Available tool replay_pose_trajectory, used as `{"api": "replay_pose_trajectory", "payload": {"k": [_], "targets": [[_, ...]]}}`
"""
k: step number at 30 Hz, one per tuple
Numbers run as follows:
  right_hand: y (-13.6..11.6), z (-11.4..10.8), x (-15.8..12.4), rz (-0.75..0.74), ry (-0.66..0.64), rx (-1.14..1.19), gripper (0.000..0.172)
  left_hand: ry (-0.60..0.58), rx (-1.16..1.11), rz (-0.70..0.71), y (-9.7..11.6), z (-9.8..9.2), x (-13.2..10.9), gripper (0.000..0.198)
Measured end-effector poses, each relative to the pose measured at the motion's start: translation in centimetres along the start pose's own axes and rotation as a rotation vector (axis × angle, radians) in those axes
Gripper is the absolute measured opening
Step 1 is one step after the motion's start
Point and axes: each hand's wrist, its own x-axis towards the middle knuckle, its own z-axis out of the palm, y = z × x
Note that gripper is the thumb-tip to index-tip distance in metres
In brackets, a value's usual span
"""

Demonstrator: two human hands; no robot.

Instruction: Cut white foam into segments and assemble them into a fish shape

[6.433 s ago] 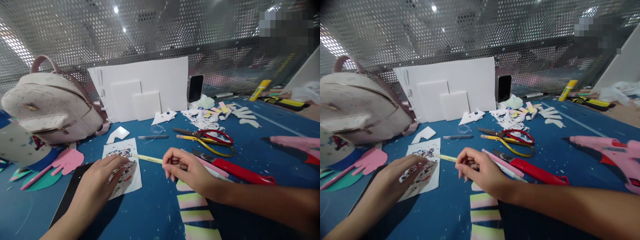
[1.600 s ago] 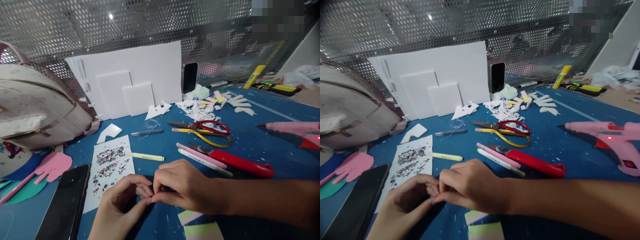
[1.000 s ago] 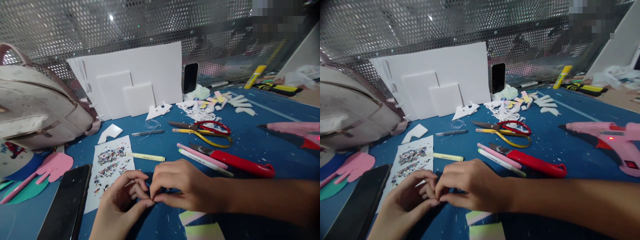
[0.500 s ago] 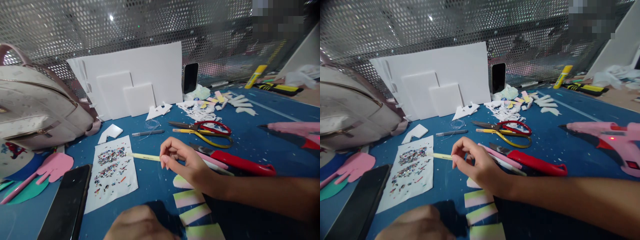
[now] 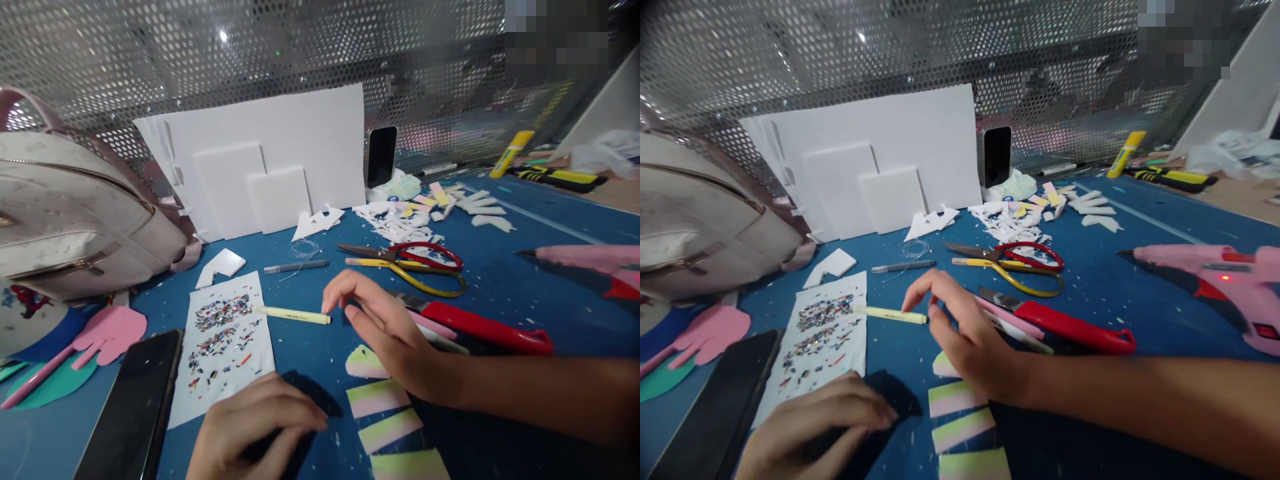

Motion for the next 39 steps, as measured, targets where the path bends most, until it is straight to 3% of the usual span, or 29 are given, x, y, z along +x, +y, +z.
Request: {"api": "replay_pose_trajectory", "payload": {"k": [3, 6, 11, 19, 23, 27, 29, 31, 34, 35, 38, 39], "targets": [[-0.8, 0.1, -0.2, -0.093, -0.281, -0.006, 0.009, 0.125, 0.03, -0.074, -0.4, 0.0, 0.2, 0.025], [-0.8, 0.3, -0.3, -0.145, -0.411, -0.072, 0.019, 0.176, -0.033, -0.161, -0.5, 0.6, 0.0, 0.01], [0.0, 0.7, -0.3, -0.2, -0.38, -0.046, 0.012, 0.297, -0.187, -0.28, 0.0, 1.4, -0.2, 0.006], [0.5, 0.9, -0.3, -0.252, -0.372, -0.037, 0.006, 0.301, -0.146, -0.249, 0.2, 1.2, -0.2, 0.006], [0.5, 0.9, -0.1, -0.208, -0.337, 0.032, 0.008, 0.26, -0.082, -0.187, -0.1, 1.1, -0.3, 0.007], [0.0, 0.8, 0.1, -0.105, -0.291, 0.084, 0.004, 0.133, 0.09, -0.044, 0.0, 0.5, -0.3, 0.016], [-0.3, 0.7, 0.1, -0.033, -0.267, 0.098, 0.004, 0.077, 0.179, 0.05, 0.4, -0.6, 0.0, 0.023], [-0.6, 0.6, 0.2, 0.023, -0.253, 0.117, 0.004, 0.102, 0.271, 0.093, 0.8, -2.5, 0.7, 0.024], [-0.6, 0.5, 0.1, 0.054, -0.261, 0.155, 0.005, 0.351, 0.413, -0.026, 0.3, -6.4, 1.9, 0.01], [-0.6, 0.5, 0.1, 0.059, -0.267, 0.163, 0.005, 0.373, 0.49, -0.101, -0.3, -7.8, 2.2, 0.013], [-0.6, 0.4, 0.0, 0.077, -0.277, 0.162, 0.005, 0.203, 0.739, -0.26, -3.0, -11.0, 2.7, 0.033], [-0.6, 0.4, 0.0, 0.082, -0.281, 0.158, 0.005, 0.199, 0.77, -0.276, -4.0, -11.6, 2.7, 0.033]]}}
